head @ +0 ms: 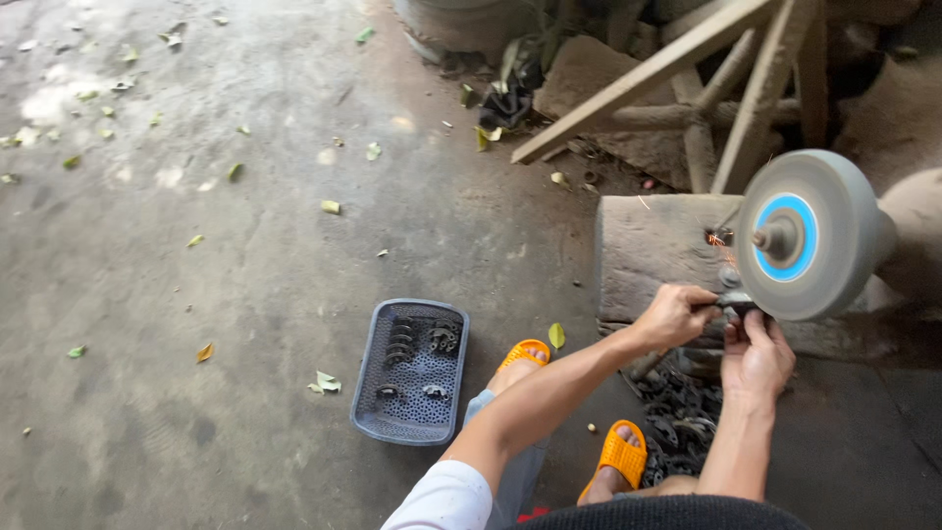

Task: The person grinds small metal parts against a rotating grinding wheel, creating sparks. They handle the parts one at a time, rotating them to grind different edges, and place the finished pieces into a plastic basket.

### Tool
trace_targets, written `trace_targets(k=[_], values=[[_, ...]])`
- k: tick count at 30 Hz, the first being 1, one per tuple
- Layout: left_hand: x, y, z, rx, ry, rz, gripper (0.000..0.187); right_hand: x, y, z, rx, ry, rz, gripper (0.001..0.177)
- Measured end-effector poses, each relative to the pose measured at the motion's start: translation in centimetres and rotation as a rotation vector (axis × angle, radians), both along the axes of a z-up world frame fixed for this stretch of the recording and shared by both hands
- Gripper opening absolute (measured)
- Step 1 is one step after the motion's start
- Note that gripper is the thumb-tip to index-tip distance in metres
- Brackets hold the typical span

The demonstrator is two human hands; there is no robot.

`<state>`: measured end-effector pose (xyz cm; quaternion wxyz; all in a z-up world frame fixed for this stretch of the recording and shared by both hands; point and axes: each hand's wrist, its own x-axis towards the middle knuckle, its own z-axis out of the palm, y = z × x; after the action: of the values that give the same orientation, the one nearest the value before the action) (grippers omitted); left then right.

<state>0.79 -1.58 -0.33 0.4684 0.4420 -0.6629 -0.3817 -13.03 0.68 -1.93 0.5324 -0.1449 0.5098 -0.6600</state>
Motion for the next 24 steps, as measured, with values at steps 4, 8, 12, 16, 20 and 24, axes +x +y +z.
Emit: trace_targets(k=[4,8,12,16,20,24], values=[[1.9,0.5,1.0,0.077,-0.001,0.01,0.008,1.4,-0.3,0.8,-0.013,0.065,0.073,0.005],[1.2,0.0,0.1,0.071,-0.024,0.032,0.018,1.8,-0.3,1.3,0.023,0.013,0.033,0.011],[-1.6,-1.2,-1.8,-0.03,-0.045,0.067,0.018,0.4,0.1,1.1,0.001,-0.084,-0.023,0.012],[-1.6,-1.0,-1.4,-0.134,-0.044,0.046,0.011,0.1,-0.1,1.5,0.001,-0.069,-0.042,0.017],[-0.4,-0.7,-1.8,-0.063,-0.049,0.036,0.009,0.9,-0.7,0.9,-0.012,-0.024,0.019,0.017],[1.5,-0.3,-1.4,-0.012,-0.102,0.048,0.009,2.3,-1.2,0.4,-0.063,0.002,0.097,0.021]])
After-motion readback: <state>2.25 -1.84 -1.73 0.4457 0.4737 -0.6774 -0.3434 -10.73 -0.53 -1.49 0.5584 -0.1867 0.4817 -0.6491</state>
